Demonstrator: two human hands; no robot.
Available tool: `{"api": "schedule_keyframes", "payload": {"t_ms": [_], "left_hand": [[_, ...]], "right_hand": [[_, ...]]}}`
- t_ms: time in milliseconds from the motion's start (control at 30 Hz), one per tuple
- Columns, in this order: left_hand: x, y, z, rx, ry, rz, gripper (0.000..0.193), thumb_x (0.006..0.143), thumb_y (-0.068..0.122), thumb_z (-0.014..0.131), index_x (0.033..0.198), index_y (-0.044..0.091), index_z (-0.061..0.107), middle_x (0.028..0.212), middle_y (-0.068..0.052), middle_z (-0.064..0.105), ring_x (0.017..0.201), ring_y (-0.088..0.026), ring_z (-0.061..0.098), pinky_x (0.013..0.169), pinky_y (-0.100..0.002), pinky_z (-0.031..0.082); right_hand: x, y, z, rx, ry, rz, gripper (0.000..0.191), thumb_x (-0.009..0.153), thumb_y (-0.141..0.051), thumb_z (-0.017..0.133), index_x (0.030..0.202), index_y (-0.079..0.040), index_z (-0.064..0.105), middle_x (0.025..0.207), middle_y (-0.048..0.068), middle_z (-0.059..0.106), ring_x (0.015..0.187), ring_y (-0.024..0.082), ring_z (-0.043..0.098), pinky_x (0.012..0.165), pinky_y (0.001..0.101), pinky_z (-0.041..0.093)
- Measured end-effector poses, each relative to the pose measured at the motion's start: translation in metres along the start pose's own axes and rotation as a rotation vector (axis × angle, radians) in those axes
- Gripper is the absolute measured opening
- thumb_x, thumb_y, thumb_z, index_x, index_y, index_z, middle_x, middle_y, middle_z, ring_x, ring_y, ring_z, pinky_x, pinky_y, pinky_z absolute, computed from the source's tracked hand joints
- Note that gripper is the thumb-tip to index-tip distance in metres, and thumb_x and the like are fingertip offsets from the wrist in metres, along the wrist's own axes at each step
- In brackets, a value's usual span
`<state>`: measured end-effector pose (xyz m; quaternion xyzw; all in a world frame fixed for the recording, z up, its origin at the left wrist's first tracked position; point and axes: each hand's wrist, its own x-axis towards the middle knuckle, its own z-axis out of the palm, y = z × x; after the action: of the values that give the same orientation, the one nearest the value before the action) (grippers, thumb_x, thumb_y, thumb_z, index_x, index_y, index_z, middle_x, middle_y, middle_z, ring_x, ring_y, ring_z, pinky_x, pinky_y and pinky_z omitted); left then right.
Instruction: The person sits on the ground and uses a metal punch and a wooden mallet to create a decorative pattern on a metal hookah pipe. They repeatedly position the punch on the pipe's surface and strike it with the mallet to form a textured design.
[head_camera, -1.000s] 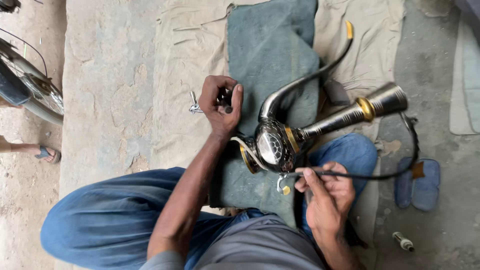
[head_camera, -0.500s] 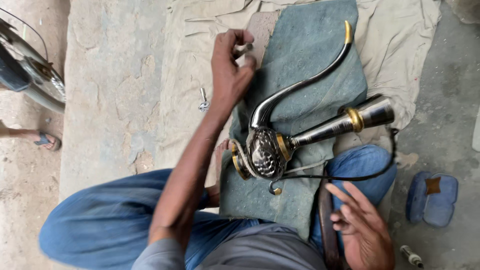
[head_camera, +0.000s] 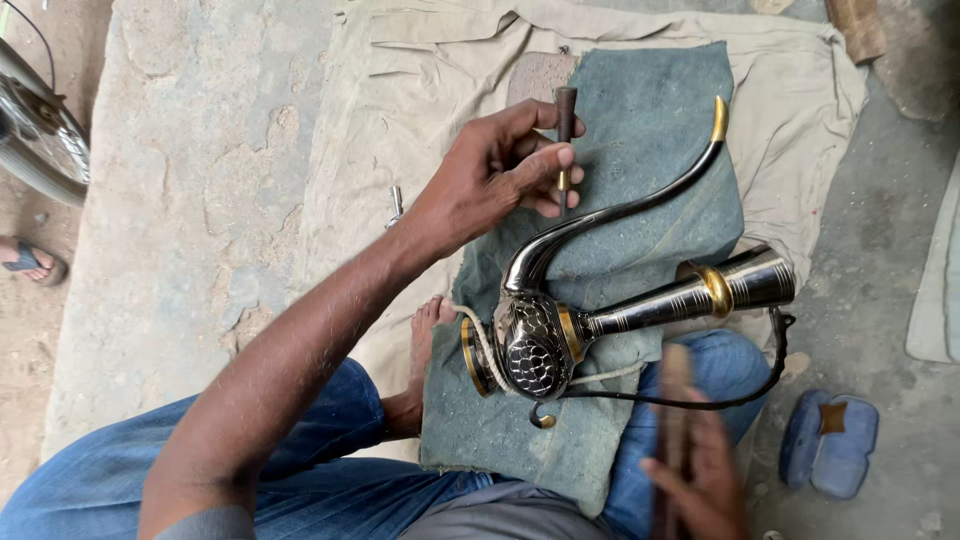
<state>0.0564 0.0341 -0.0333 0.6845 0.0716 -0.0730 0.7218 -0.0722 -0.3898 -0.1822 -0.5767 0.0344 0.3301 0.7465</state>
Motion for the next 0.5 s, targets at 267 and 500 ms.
{"api": "schedule_keyframes", "payload": {"t_ms": [267,500], "left_hand": [[0.027,-0.017,0.001,0.458,-0.191,0.379,0.037,0.094,0.009,0.077,0.129,0.007,0.065,0.093,-0.003,0.076,0.088,-0.013,0.076,0.082,-0.032,0.065],[0.046,-0.016,-0.002,0.401,-0.329,0.314,0.042,0.098,0.012,0.073,0.136,0.009,0.057,0.083,-0.003,0.076,0.073,-0.011,0.077,0.067,-0.028,0.064]], "right_hand": [[-0.045,-0.017,-0.095,0.330,0.120,-0.023,0.056,0.116,-0.006,0.066,0.163,-0.013,0.037,0.124,0.028,0.067,0.108,0.038,0.071,0.085,0.0576,0.062],[-0.024,-0.112,-0.043,-0.507,0.355,-0.166,0.068,0.085,0.010,0.069,0.146,-0.004,0.041,0.092,0.020,0.069,0.087,0.027,0.076,0.088,0.0432,0.062]]}}
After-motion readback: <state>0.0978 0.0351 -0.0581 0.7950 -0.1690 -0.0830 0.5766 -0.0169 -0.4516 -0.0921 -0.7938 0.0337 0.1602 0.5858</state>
